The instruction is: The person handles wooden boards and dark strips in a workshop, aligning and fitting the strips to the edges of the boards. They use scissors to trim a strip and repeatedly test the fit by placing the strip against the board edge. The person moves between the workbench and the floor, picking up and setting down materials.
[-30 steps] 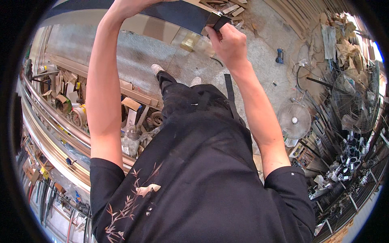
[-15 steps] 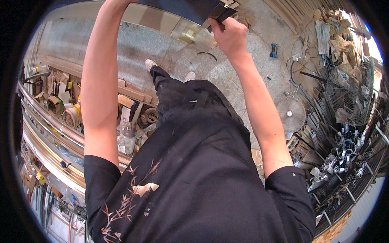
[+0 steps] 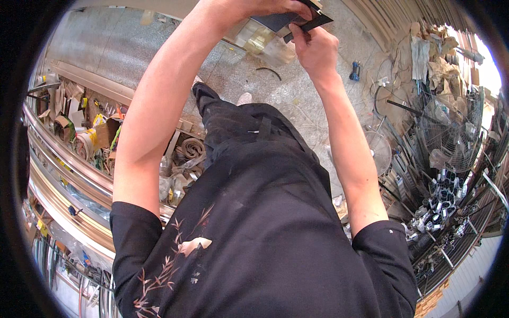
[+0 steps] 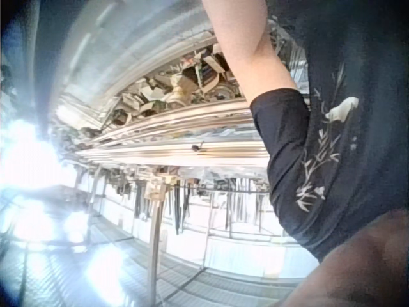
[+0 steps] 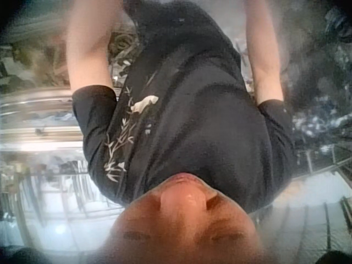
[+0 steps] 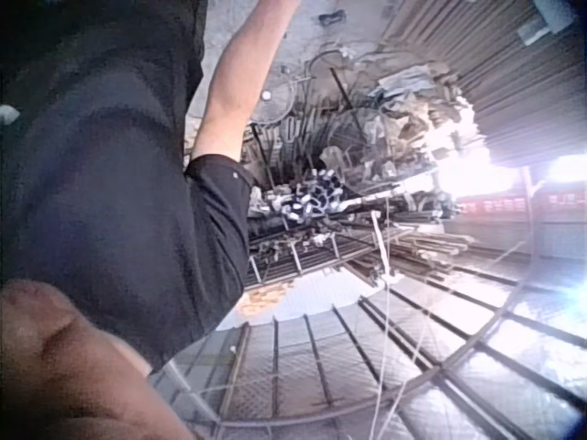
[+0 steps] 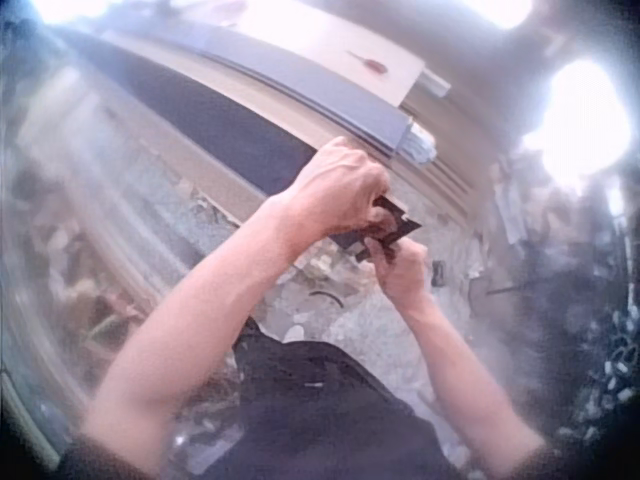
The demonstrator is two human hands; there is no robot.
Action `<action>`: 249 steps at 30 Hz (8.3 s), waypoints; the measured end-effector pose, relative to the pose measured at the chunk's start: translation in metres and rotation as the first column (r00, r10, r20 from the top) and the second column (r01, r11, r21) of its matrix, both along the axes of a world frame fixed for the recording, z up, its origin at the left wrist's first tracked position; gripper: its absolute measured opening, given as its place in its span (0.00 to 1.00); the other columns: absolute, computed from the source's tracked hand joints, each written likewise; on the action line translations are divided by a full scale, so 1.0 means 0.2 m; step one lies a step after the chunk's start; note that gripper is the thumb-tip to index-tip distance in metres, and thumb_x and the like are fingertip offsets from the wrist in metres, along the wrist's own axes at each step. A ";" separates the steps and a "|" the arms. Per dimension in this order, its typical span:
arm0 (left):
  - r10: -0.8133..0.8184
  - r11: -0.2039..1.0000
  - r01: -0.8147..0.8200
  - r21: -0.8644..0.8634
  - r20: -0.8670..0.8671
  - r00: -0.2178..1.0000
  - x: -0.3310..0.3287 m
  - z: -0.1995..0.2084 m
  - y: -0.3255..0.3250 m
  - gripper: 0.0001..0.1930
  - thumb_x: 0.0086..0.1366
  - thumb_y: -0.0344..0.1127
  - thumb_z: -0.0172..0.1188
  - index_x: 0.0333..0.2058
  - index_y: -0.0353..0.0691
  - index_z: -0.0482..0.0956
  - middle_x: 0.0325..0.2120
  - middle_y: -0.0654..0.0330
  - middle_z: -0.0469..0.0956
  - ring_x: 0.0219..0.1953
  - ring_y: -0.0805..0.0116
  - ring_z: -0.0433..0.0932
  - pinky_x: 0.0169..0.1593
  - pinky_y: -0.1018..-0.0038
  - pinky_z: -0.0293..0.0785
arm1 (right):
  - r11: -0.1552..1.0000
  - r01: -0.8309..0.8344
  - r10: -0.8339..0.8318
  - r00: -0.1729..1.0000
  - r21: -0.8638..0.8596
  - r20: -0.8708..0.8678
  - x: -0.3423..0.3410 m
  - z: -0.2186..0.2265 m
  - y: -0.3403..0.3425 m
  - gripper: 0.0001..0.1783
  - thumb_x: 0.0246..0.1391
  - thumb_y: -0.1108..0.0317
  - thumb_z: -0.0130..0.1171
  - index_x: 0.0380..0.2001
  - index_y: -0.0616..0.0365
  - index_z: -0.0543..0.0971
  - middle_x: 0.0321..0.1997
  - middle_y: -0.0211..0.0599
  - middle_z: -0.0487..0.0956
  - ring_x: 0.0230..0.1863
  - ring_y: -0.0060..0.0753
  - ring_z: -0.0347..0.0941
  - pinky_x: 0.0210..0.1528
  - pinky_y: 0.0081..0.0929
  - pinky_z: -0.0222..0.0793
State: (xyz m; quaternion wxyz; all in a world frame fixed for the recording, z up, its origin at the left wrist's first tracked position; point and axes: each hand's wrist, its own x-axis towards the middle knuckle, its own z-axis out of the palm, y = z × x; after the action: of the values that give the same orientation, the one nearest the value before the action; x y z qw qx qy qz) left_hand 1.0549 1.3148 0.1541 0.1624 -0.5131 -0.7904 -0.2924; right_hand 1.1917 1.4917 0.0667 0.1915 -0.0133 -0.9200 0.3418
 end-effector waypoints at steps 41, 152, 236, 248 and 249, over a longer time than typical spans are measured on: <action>0.157 0.913 -0.107 -0.395 0.097 0.983 -0.49 0.11 -0.72 0.28 0.53 0.62 0.70 0.38 0.43 0.85 0.34 0.57 0.84 0.46 0.59 0.82 0.58 0.61 0.70 | 0.770 0.636 -0.636 0.761 -0.050 -0.128 0.12 -0.26 0.12 0.15 0.62 0.58 0.67 0.33 0.61 0.84 0.27 0.45 0.84 0.27 0.48 0.81 0.32 0.42 0.75; -0.184 0.150 -0.974 0.172 0.972 0.144 -6.17 -0.25 -7.19 0.19 0.71 0.36 0.58 0.57 0.36 0.74 0.47 0.58 0.81 0.46 0.63 0.83 0.49 0.65 0.84 | 0.602 0.789 -0.757 0.515 0.122 0.402 -4.34 -0.07 -4.87 0.23 0.64 0.71 0.56 0.60 0.71 0.74 0.56 0.53 0.80 0.54 0.44 0.77 0.60 0.40 0.73; 0.362 -0.747 -0.568 -0.346 0.505 -0.784 -2.92 -0.90 -6.98 0.17 0.72 0.47 0.57 0.42 0.38 0.83 0.37 0.47 0.85 0.42 0.48 0.84 0.46 0.58 0.78 | 0.546 -0.817 0.800 0.444 -0.184 0.404 -5.91 -0.07 -6.19 0.12 0.62 0.67 0.64 0.28 0.65 0.77 0.20 0.43 0.79 0.23 0.34 0.76 0.31 0.32 0.72; 0.060 -0.855 -0.126 -0.503 0.145 -0.988 -1.66 -1.12 -6.97 0.24 0.69 0.52 0.64 0.51 0.37 0.78 0.46 0.50 0.77 0.52 0.47 0.74 0.59 0.54 0.71 | 0.482 -0.870 0.779 0.374 -0.099 0.504 -5.46 0.11 -6.71 0.12 0.60 0.62 0.63 0.34 0.63 0.82 0.29 0.50 0.84 0.33 0.49 0.83 0.38 0.40 0.76; 0.033 -0.765 -0.244 -0.596 0.342 -0.939 -1.72 -1.06 -7.02 0.20 0.70 0.49 0.65 0.45 0.36 0.80 0.43 0.53 0.77 0.49 0.50 0.75 0.56 0.54 0.72 | 0.459 -0.883 0.784 0.351 -0.098 0.512 -5.39 0.10 -6.73 0.12 0.60 0.62 0.64 0.34 0.63 0.82 0.29 0.50 0.84 0.33 0.50 0.83 0.38 0.40 0.76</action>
State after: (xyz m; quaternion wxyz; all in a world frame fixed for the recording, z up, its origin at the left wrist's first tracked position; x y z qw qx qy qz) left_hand 0.7114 -0.0894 -0.0572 0.0996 0.8172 -0.5424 -0.1677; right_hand 0.1139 0.1458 0.0860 -0.2490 0.3918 -0.8392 0.2832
